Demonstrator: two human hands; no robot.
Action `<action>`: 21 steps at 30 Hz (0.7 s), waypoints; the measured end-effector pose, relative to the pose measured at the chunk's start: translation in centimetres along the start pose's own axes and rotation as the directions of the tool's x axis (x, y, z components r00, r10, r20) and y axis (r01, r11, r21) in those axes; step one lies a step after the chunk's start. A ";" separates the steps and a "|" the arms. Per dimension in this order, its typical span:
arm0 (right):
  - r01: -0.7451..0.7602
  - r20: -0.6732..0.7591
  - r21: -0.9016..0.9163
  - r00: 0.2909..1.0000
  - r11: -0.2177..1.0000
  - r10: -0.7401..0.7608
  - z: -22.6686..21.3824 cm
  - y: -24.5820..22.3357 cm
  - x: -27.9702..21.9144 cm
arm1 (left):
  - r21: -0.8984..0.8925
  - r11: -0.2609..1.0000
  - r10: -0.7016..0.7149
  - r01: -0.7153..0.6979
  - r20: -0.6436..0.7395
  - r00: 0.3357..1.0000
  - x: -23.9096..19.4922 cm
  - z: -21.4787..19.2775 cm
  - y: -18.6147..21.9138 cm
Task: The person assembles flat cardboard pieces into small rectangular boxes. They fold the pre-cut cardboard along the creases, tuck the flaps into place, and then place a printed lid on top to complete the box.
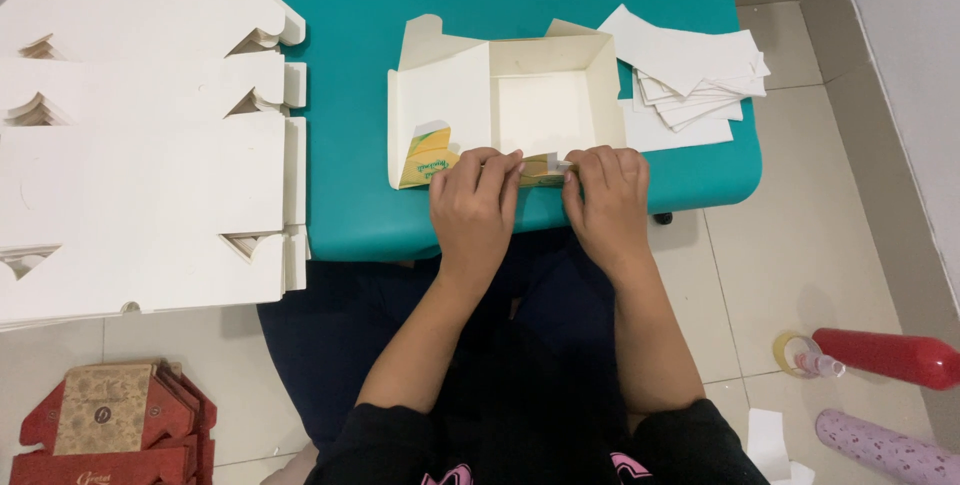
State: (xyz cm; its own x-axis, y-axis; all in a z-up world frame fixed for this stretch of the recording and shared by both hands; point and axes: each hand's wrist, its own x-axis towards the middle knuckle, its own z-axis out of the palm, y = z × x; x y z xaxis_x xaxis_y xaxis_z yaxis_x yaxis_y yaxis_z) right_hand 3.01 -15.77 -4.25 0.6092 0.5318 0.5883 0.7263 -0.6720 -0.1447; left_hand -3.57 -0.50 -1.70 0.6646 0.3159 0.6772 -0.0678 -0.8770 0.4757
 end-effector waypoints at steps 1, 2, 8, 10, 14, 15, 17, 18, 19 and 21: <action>0.000 -0.002 -0.001 1.000 1.000 0.000 0.1 0.1 -0.1 | -0.001 1.000 0.002 -0.002 -0.001 1.000 0.1 0.0 0.1; -0.005 0.000 0.008 1.000 1.000 0.005 0.2 0.1 -0.1 | 0.013 1.000 0.004 -0.004 -0.002 1.000 0.1 -0.1 0.2; -0.007 0.001 0.008 1.000 1.000 0.007 0.4 0.2 -0.2 | 0.057 0.992 0.109 -0.109 0.003 0.994 -0.1 0.4 0.7; -0.002 0.006 0.004 1.000 1.000 0.002 0.2 0.2 -0.1 | 0.069 0.988 0.137 -0.138 0.006 0.990 -0.2 0.5 0.8; -0.026 0.026 0.011 0.999 1.000 0.025 0.2 0.2 -0.2 | 0.072 0.983 0.162 -0.168 0.081 0.983 -0.2 0.2 0.6; -0.030 0.031 0.011 0.999 0.999 0.030 0.2 0.2 -0.2 | 0.077 0.981 0.171 -0.179 0.096 0.981 -0.2 0.1 0.5; -0.037 0.036 0.015 0.999 0.999 0.037 0.1 0.1 -0.3 | 0.076 0.982 0.167 -0.175 0.109 0.980 -0.5 0.7 -0.1; -0.046 0.042 0.019 0.998 0.999 0.045 0.0 0.1 -0.2 | 0.075 0.982 0.162 -0.172 0.124 0.979 -0.7 1.0 -0.3; -0.045 0.040 0.018 0.998 0.999 0.044 0.0 0.0 -0.2 | 0.074 0.982 0.163 -0.173 0.122 0.979 -0.5 0.8 -0.1; -0.065 0.054 0.035 0.997 0.997 0.064 -0.1 -0.1 -0.1 | 0.082 0.981 0.166 -0.175 0.103 0.981 -0.3 0.4 0.3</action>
State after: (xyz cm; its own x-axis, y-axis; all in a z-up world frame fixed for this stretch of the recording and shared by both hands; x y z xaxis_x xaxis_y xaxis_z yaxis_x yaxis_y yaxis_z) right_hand 2.89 -15.79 -4.22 0.6705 0.5152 0.5339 0.6957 -0.6867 -0.2110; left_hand -3.51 -1.00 -2.02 0.7175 0.1270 0.6849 -0.1212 -0.9455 0.3023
